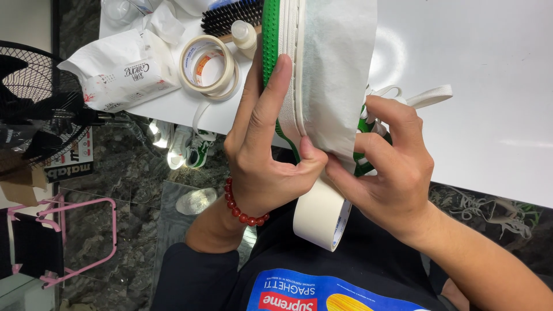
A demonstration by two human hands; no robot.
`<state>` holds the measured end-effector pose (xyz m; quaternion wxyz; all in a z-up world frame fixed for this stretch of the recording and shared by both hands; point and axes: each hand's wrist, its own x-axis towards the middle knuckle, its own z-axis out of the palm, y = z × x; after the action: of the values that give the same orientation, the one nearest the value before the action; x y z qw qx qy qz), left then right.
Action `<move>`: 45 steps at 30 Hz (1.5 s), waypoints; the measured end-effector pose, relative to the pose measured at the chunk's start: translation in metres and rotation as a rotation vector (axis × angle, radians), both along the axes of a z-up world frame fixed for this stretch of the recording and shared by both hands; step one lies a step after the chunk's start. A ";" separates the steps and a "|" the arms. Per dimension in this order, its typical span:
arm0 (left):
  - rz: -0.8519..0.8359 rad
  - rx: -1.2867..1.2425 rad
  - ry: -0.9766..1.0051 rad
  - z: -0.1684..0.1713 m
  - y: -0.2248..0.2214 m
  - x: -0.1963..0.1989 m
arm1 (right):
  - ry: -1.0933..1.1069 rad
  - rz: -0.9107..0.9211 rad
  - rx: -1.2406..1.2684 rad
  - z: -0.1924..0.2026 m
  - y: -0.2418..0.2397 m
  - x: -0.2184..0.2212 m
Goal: The recorder is carefully applying white masking tape to the sole and upper edges of a green and white sneaker.
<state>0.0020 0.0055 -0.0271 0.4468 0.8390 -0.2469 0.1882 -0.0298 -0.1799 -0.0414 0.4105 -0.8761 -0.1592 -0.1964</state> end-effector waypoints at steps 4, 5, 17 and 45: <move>0.007 -0.021 -0.023 -0.005 -0.001 0.003 | -0.003 0.007 0.001 0.000 -0.001 0.000; 0.020 -0.028 -0.049 -0.006 -0.002 0.004 | 0.000 0.008 0.001 -0.001 -0.002 0.000; 0.146 0.066 -0.198 0.002 -0.008 0.006 | 0.001 0.009 -0.002 -0.001 -0.003 0.000; 0.344 0.250 -0.263 0.071 0.005 0.000 | -0.207 0.065 -0.083 0.001 0.010 -0.019</move>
<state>0.0021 0.0109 0.0443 0.2649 0.8858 -0.1779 0.3371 -0.0487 -0.1696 -0.0409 0.3613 -0.8618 -0.2369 -0.2657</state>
